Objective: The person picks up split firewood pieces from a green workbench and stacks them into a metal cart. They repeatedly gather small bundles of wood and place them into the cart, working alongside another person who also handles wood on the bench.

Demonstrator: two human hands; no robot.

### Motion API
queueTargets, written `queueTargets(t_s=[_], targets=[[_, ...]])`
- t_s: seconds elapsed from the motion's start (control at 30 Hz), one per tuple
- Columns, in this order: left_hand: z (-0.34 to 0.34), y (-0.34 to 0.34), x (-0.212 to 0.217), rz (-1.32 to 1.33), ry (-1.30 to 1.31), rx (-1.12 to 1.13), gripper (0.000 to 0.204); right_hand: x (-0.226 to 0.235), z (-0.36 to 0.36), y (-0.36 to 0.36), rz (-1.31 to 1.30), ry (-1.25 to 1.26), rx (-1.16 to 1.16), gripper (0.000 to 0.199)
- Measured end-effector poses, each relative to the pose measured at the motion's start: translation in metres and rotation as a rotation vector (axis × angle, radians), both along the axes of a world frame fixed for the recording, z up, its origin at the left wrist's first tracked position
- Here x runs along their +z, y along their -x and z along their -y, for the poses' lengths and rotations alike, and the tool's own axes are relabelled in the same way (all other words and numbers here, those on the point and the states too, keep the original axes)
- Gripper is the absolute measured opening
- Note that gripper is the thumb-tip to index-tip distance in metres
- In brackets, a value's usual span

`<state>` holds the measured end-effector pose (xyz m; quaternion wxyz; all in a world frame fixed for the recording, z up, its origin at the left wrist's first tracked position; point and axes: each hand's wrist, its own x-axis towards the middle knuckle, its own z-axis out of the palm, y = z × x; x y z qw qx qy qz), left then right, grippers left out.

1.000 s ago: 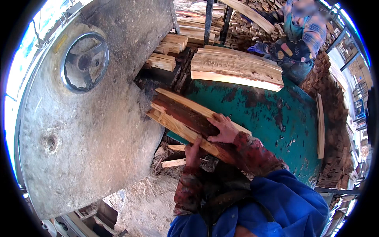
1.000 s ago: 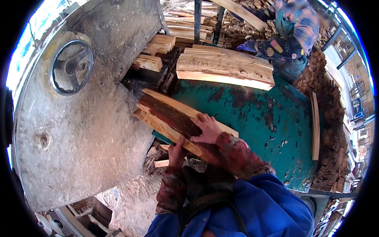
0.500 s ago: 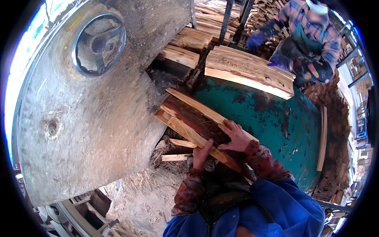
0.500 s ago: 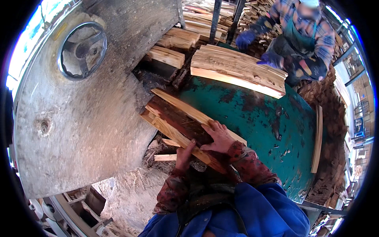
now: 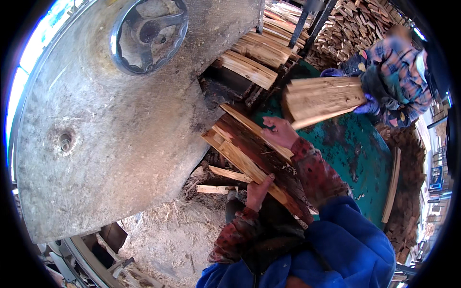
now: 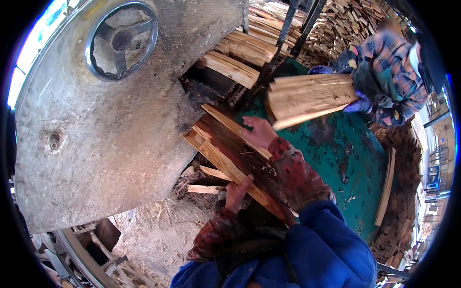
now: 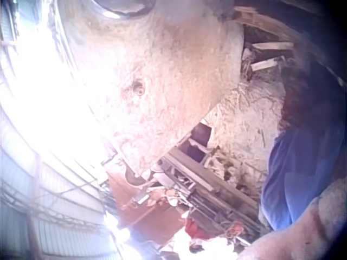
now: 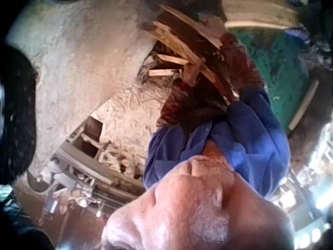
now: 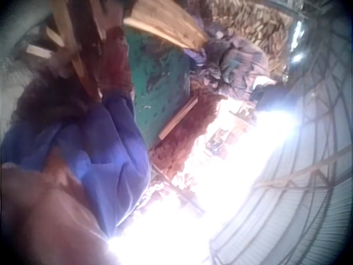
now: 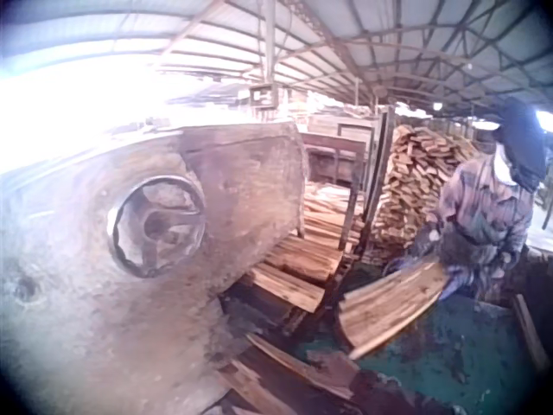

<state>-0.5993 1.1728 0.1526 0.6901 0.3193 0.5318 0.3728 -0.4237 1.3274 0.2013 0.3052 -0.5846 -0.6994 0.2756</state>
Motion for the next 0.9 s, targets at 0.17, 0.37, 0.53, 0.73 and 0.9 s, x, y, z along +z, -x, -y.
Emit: queueTargets(t_s=[0.17, 0.37, 0.53, 0.73, 0.9], targets=[[-0.004, 0.002, 0.021, 0.000, 0.083, -0.023, 0.045, -0.001, -0.078, 0.027, 0.011, 0.025, -0.032, 0.053], [0.000, -0.002, 0.001, 0.015, 0.062, 0.024, 0.039, -0.012, -0.161, 0.060, 0.019, -0.026, -0.076, 0.056], [-0.005, 0.004, 0.002, 0.099, 0.076, -0.021, 0.038, -0.022, -0.219, 0.086, -0.046, 0.006, -0.117, 0.063], [-0.004, 0.001, -0.003, 0.134, 0.020, 0.019, 0.035, -0.026, -0.266, 0.107, -0.017, -0.039, -0.254, 0.069], [-0.005, 0.004, 0.006, 0.212, 0.178, -0.006, 0.037, -0.031, -0.293, 0.101, 0.209, -0.137, -0.258, 0.045]])
